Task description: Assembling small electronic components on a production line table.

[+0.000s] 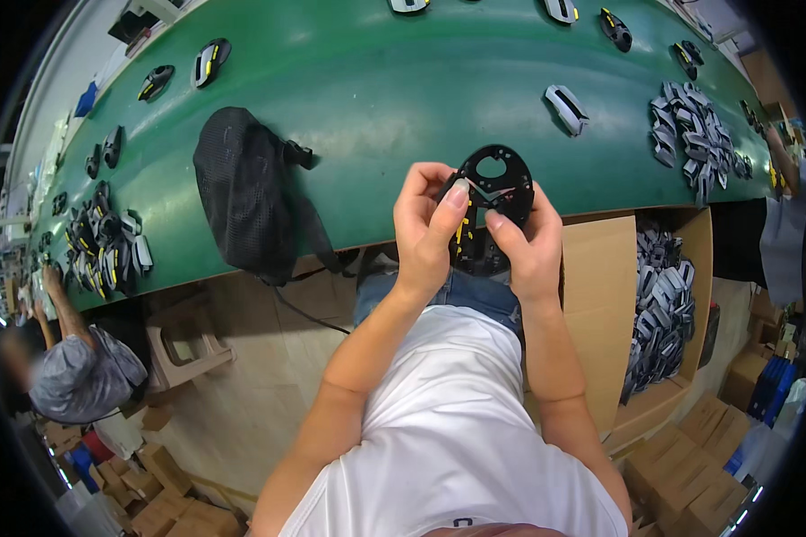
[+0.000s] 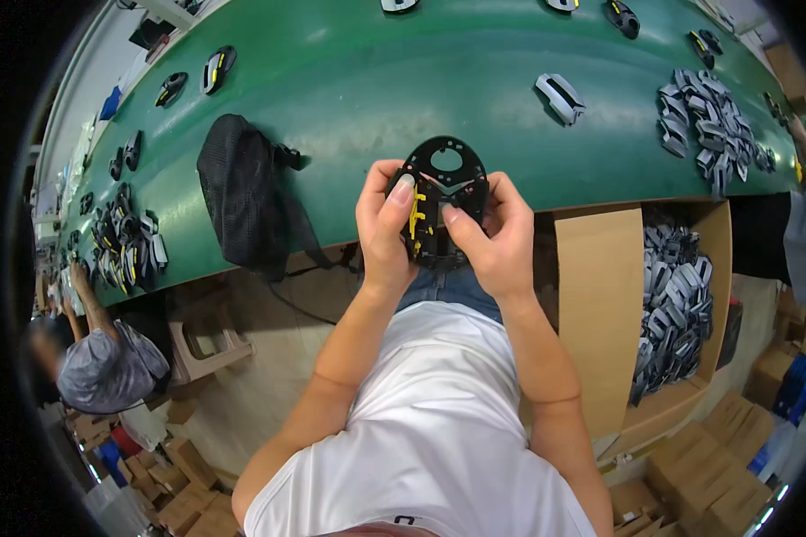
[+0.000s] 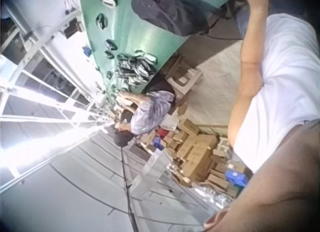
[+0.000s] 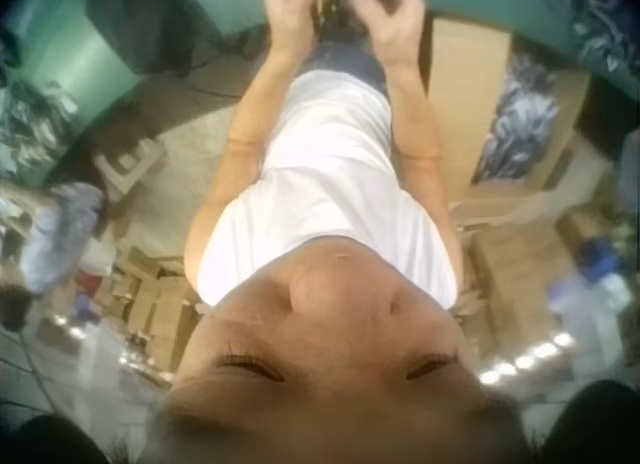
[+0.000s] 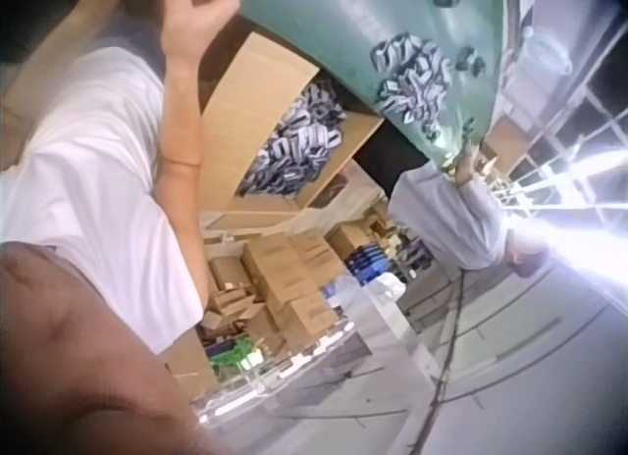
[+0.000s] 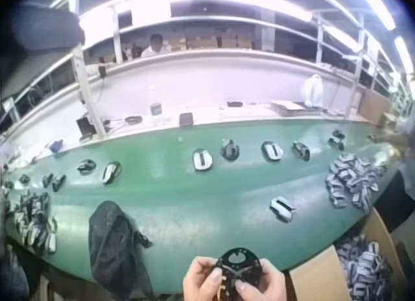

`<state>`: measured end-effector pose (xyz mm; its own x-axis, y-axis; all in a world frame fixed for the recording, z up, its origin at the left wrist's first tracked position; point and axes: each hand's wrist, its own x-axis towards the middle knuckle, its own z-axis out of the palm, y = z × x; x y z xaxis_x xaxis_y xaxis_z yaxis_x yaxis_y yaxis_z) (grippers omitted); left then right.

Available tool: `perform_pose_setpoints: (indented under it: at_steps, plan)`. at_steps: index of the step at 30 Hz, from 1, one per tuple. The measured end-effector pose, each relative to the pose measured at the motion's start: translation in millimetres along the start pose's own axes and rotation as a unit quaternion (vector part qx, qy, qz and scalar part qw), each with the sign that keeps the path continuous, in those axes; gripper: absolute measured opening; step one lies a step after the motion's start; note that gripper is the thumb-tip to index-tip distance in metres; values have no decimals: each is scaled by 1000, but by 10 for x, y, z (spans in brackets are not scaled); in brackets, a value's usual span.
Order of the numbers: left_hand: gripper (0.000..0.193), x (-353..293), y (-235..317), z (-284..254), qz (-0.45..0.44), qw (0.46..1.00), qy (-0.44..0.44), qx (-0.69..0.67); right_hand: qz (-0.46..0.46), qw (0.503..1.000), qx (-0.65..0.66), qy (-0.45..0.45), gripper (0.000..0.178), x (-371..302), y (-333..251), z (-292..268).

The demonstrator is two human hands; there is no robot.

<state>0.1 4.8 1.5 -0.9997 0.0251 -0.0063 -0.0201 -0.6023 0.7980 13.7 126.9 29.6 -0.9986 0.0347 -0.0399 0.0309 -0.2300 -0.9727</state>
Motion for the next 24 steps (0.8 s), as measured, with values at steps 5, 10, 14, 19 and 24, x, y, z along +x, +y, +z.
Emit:
perform_pose_setpoints:
  at_steps: [5, 10, 14, 19, 24]
  plan:
    - [30, -82, 67, 186, 75, 996, 39, -20, -48, 999, -19, 10, 15, -52, -28, -17]
    - [25, -68, 110, 170, 72, 996, 20, -49, -76, 997, -26, -11, 14, -4, -26, -7]
    - [22, -18, 150, 206, 25, 999, 23, -37, -70, 994, -80, -6, 12, -16, -26, -68]
    - [22, -1, 57, 191, -25, 996, 31, -76, -67, 997, -39, 27, 13, -45, 66, -49]
    - [24, -44, 67, 260, 14, 998, 36, -43, -57, 998, -2, 7, 13, -39, 40, -90]
